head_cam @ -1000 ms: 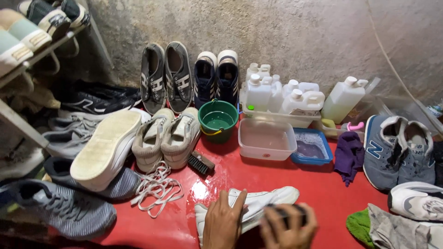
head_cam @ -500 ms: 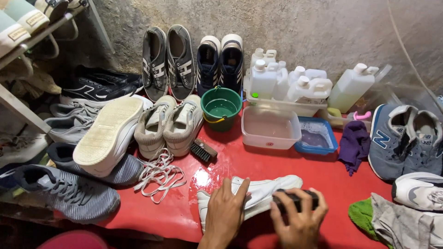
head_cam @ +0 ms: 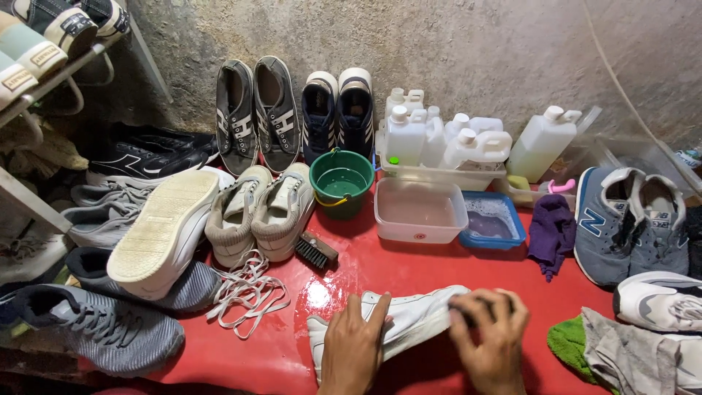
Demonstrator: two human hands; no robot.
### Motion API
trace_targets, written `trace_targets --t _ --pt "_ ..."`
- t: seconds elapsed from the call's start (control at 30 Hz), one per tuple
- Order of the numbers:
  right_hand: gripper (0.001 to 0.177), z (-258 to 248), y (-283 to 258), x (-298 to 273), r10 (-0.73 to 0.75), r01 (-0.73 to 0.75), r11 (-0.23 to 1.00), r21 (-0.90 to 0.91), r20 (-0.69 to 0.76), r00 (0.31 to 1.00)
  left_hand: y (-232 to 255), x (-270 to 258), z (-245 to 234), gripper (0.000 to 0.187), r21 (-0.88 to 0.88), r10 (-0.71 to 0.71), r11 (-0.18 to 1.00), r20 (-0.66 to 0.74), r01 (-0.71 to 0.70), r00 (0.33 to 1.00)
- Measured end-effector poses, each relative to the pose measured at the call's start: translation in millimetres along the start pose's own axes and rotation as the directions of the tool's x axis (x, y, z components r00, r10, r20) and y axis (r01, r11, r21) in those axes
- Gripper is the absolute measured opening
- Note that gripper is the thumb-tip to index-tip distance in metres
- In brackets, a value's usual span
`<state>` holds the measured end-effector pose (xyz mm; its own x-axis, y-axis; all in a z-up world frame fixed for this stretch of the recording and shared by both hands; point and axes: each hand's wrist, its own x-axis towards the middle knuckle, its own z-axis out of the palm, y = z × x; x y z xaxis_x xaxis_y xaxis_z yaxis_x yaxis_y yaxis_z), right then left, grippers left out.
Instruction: A person is cleaning a white sneaker using a small scrubbing tool and a cloth at a workbench.
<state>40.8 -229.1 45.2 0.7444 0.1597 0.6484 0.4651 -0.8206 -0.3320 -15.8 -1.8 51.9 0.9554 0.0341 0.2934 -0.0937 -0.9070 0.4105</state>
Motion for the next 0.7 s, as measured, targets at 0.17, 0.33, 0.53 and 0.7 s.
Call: trace_targets --t 0.17,0.33,0.53,0.7 --pt "0.023 -11 -3 8 -0.335 0.336 0.941 0.032 -0.025 0.942 -2 1 -1 0.041 -0.021 0.015 1.000 0.000 -0.015 1.000" --pt "0.031 -3 25 4 0.206 -0.213 0.966 0.148 0.063 0.976 -1 -1 5 0.043 -0.007 -0.030 1.000 0.056 0.031 0.998" --pt "0.022 9 43 4 -0.031 0.038 0.976 0.216 -0.036 0.999 -11 7 18 0.046 0.027 -0.056 0.998 0.120 0.053 0.991" --pt "0.027 4 28 2 -0.003 0.000 0.977 0.215 0.013 1.000 -14 5 26 0.044 0.030 -0.040 0.999 0.091 0.037 0.995"
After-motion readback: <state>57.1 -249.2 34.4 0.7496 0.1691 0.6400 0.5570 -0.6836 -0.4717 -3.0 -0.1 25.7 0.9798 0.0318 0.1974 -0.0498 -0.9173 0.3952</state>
